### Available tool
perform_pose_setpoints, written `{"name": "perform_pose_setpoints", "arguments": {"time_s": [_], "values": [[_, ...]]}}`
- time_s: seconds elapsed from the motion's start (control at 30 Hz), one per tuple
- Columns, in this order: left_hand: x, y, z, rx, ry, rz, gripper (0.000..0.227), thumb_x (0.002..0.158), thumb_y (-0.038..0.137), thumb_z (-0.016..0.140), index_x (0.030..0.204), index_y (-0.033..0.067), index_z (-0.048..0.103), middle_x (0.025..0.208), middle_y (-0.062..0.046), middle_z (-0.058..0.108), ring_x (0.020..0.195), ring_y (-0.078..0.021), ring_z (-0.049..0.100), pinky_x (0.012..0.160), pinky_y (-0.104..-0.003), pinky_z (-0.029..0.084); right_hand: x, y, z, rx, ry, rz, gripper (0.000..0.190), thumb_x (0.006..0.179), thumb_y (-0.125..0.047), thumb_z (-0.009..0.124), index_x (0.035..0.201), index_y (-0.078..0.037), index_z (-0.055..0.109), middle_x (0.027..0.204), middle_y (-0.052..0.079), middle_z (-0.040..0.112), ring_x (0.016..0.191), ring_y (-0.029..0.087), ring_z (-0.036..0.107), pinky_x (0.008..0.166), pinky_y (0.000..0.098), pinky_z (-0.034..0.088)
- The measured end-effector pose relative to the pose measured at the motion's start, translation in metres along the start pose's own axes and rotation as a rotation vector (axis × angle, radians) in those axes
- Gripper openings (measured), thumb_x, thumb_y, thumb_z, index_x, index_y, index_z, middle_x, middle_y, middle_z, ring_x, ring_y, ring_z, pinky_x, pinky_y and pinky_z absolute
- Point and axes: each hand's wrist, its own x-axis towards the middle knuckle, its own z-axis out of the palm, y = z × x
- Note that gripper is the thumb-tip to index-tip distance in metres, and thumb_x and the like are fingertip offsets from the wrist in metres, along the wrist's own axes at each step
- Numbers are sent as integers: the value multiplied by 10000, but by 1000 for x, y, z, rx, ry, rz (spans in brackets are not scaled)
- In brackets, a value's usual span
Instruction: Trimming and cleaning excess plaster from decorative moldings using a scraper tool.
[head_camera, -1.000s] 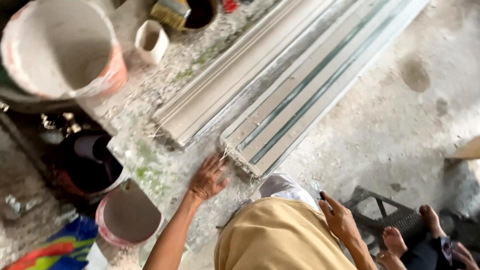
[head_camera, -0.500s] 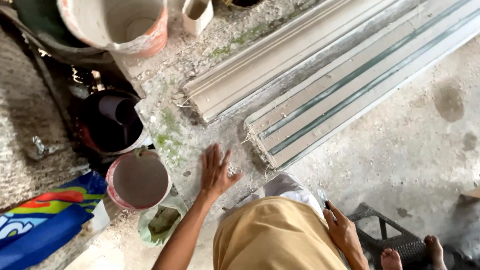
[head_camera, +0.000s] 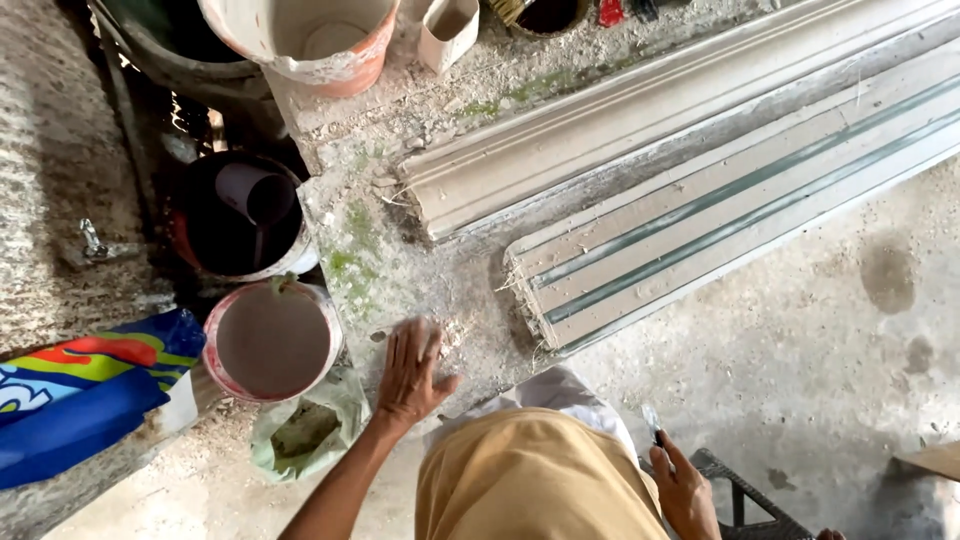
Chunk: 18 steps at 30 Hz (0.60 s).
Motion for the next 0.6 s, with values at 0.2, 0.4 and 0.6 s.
{"name": "perform_pose_setpoints", "arguments": {"time_s": [0.2,0.4,0.6], "values": [[71,6,42,209,24,-301,752,955,610,515,1547,168,373,1585,-309,304,1480,-452,249,1190,-613,135,-16,-39,-13,-22,-5,-72,585,982,-538,512,1504,-279,565,1137,269,766,1115,358,742,903,439,586],[56,-13,94,149,63,-198,284,1035,204,630,1286,86,692,1517,-84,588,1514,-267,427,1305,-412,292,-12,-44,-20,-166,-52,-46,547,1062,-476,515,1570,-280,562,897,357,749,938,469,720,793,501,576],[-47,8,46,72,-14,-166,367,1019,214,667,1336,31,632,1475,-117,598,1482,-281,462,1302,-447,327,48,11,1,-67,41,-189,548,965,-472,588,1465,-249,600,980,213,802,942,263,797,792,371,583]]}}
